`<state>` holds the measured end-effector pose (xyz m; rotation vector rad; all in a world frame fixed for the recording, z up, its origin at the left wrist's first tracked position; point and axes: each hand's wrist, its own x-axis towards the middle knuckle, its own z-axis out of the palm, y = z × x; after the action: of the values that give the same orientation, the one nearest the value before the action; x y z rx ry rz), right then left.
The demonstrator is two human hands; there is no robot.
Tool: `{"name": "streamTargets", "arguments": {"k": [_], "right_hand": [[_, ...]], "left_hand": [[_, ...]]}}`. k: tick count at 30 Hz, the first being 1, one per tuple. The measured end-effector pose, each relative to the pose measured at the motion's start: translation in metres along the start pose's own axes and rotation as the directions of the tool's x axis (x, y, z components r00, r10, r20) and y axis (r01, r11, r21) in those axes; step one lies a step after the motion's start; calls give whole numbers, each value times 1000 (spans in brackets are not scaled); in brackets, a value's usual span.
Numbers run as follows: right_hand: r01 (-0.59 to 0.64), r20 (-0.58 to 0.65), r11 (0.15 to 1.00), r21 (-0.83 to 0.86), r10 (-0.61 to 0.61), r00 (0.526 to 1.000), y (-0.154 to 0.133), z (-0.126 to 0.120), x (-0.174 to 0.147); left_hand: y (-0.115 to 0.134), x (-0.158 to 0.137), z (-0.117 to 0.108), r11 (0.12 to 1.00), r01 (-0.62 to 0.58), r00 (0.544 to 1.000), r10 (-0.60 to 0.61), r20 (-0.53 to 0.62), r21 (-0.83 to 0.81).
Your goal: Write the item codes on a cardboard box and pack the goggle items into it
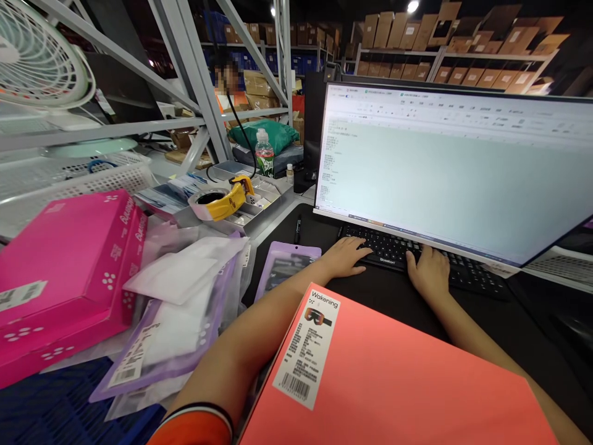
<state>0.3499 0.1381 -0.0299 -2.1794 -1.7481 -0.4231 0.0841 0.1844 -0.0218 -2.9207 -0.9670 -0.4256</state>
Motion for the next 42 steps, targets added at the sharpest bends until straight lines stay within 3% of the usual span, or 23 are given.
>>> {"name": "streamTargets", "arguments": {"k": [22, 30, 33, 37, 42], "right_hand": [[55, -6, 999, -1, -55, 998, -4, -3, 1], [199, 44, 976, 87, -203, 978, -30, -26, -8], [136, 162, 985, 107, -152, 975, -28, -48, 2], [-114, 439, 992, 59, 77, 895, 17, -93, 22], [-338, 670, 938, 80, 200, 715, 103, -115, 38]], "left_hand": [[-1, -1, -3, 1000, 11, 1000, -11, -7, -13], [-8, 0, 1, 1000, -9, 998, 9, -62, -4], [-12, 3, 4, 1000, -14, 998, 14, -60, 4], [-12, 3, 4, 1000, 2, 1000, -3, -30, -9], [-11, 3, 2, 1000, 7, 1000, -7, -23, -9]]}}
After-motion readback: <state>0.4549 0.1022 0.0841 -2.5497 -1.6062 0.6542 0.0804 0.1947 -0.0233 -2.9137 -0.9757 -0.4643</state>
